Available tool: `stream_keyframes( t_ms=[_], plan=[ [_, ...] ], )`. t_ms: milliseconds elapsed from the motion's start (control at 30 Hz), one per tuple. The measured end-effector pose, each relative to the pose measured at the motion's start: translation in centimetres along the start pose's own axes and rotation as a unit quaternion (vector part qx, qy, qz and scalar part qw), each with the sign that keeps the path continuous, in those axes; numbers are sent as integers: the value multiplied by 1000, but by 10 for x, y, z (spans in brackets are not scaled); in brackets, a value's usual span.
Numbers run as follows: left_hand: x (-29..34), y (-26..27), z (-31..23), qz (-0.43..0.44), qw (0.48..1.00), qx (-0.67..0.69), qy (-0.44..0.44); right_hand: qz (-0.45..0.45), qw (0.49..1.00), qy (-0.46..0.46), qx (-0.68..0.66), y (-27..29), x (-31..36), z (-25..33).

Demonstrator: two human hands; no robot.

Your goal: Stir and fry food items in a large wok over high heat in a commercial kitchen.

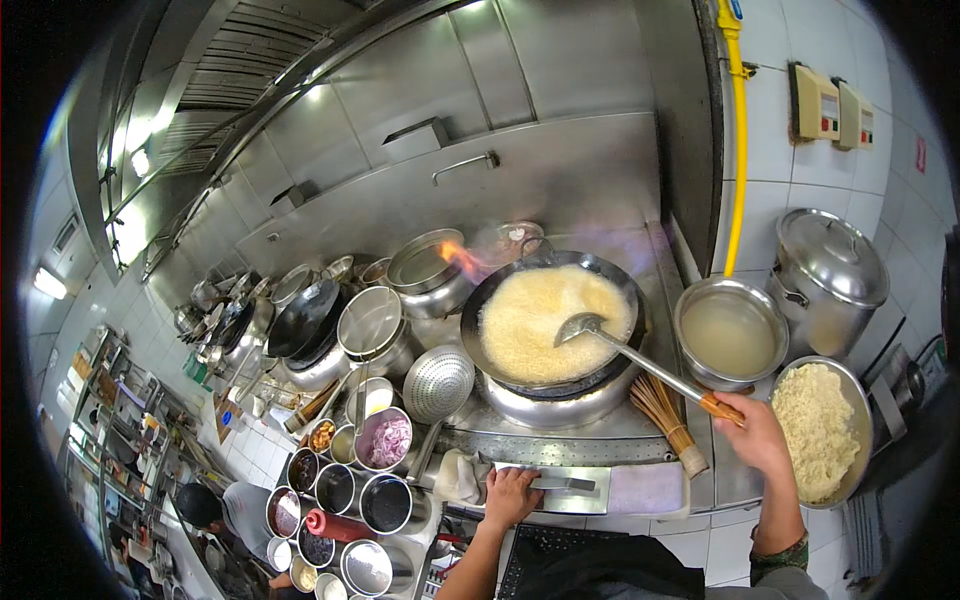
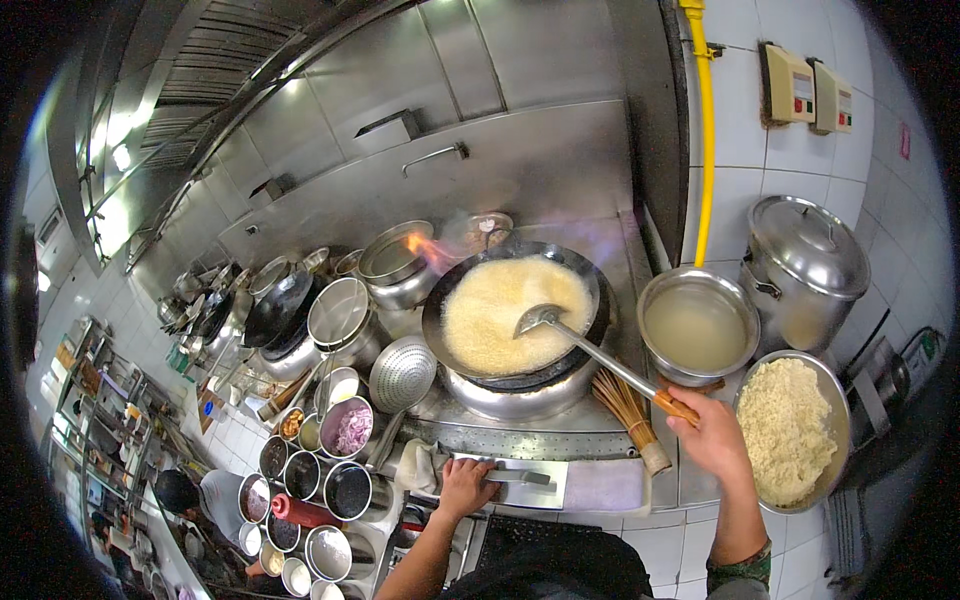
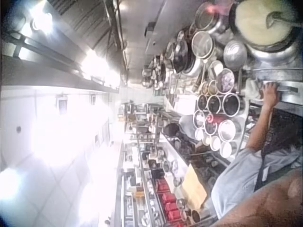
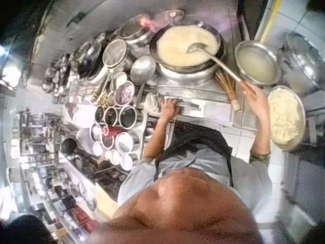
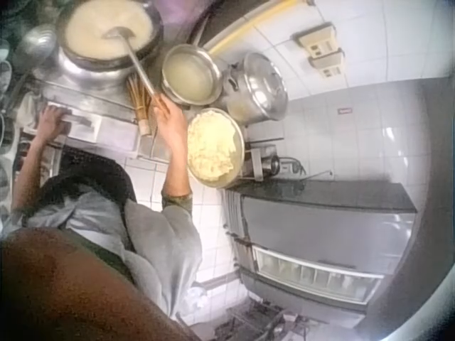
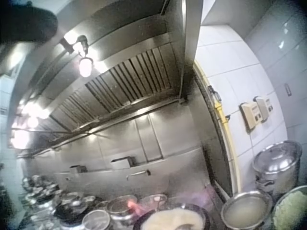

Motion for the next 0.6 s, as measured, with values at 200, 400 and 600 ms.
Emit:
stream_keyframes(
  t_ms=[200, 400, 600],
  plan=[
    [0, -1, 1, 14, 1000, -4, 2, 4, 999, -12, -32, 24, 16, 2],
    [0, 1, -1, -3, 1000, -13, -4, 4, 998, -12, -54, 31, 28, -14],
    [-1, -1, 1, 0, 999, -30, -19, 22, 1000, -13, -10, 21, 24, 1]
  ],
)
Point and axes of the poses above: each hand's wrist, its own x-axis away from the middle knuckle, its own y-axis out of the back of the hand, z = x × y, the point moved 2 cm from there along -x, towards the middle knuckle, and after that the axes turned 13 degrees about z, right-handed, at the moved point
